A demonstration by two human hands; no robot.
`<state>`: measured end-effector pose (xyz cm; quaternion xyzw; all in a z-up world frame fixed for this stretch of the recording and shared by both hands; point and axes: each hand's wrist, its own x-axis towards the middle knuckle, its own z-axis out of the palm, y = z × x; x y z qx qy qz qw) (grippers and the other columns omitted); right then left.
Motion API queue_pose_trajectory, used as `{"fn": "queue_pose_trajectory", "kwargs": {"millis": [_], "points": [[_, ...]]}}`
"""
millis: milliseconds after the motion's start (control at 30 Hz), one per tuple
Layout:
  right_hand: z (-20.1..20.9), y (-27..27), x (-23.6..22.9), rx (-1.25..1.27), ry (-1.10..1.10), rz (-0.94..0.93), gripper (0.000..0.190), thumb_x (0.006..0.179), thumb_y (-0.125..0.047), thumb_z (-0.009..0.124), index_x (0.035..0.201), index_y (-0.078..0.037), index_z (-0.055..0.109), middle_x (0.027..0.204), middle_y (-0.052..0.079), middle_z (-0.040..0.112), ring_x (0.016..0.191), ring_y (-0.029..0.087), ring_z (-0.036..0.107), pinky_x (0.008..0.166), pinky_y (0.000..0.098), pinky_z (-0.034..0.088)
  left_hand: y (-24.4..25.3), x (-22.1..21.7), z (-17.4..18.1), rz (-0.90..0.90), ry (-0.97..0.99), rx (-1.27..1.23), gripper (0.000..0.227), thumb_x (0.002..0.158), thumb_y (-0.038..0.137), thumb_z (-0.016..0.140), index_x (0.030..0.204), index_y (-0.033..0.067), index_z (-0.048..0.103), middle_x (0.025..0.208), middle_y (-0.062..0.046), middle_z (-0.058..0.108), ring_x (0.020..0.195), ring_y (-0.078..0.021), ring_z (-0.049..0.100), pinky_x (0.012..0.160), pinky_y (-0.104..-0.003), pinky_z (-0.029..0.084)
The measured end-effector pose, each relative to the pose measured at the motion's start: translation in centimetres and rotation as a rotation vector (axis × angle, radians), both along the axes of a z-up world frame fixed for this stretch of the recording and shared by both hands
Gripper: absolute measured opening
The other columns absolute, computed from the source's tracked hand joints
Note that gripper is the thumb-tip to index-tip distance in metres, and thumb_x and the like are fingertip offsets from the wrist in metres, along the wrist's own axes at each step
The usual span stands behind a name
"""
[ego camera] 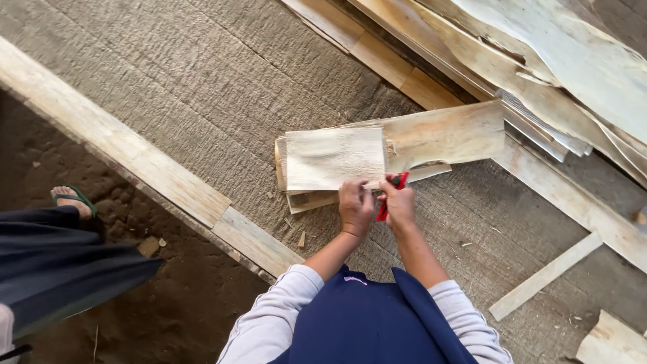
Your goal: The person uses a red utility knife to cut thin wooden planks on a workbench. They repeatedly position, score, and trim the planks into smaller rectangular pieces, stacking the cut pieces on the table.
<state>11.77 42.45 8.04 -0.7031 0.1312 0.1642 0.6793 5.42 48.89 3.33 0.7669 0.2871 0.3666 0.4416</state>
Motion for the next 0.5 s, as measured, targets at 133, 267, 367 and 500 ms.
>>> {"fn": "queue_pose_trajectory", "kwargs": {"millis": [133, 267, 367, 500], "points": [[2.8, -4.0, 1.9, 0.072, -0.118, -0.200, 0.022, 0.083, -0.002, 0.071, 0.105, 0.002, 0.070, 0.066, 0.002, 0.056, 0.044, 0.007, 0.051, 0.044, 0.0256, 0.053, -2.1, 0.4, 5.1, -0.194, 0.125, 0.351, 0.059, 0.070, 0.008, 0.063, 0.124, 0.0300, 0.063, 0.123, 0.004, 0.055, 0.114, -0.0229, 0.049, 0.088, -0.039, 0.037], [9.8, -9.3, 1.0, -0.037, -0.374, -0.326, 0.016, 0.085, -0.004, 0.070, 0.101, 0.000, 0.070, 0.061, 0.006, 0.053, 0.040, 0.009, 0.047, 0.036, 0.0244, 0.045, -5.9, 2.0, 10.5, -0.244, 0.129, 0.607, 0.059, 0.082, 0.012, 0.062, 0.139, 0.0233, 0.058, 0.141, -0.006, 0.054, 0.113, -0.0259, 0.050, 0.084, -0.039, 0.033], [16.1, -11.2, -1.3, -0.042, -0.487, -0.316, 0.019, 0.094, -0.014, 0.071, 0.107, 0.000, 0.072, 0.056, 0.008, 0.050, 0.040, 0.011, 0.046, 0.039, 0.0255, 0.046, -9.1, 2.7, 13.0, -0.315, -0.010, 0.615, 0.048, 0.087, 0.014, 0.064, 0.135, 0.0189, 0.063, 0.129, -0.005, 0.061, 0.098, -0.0243, 0.059, 0.071, -0.036, 0.041], [14.6, -16.4, -2.2, -0.116, -0.458, -0.384, 0.027, 0.100, -0.031, 0.072, 0.117, -0.010, 0.069, 0.053, 0.009, 0.050, 0.027, 0.011, 0.037, 0.026, 0.0237, 0.029, -14.6, 2.4, 12.0, -0.570, -0.203, -0.070, 0.028, 0.102, 0.011, 0.058, 0.128, 0.0087, 0.067, 0.117, -0.011, 0.066, 0.101, -0.0323, 0.067, 0.075, -0.035, 0.056]]}}
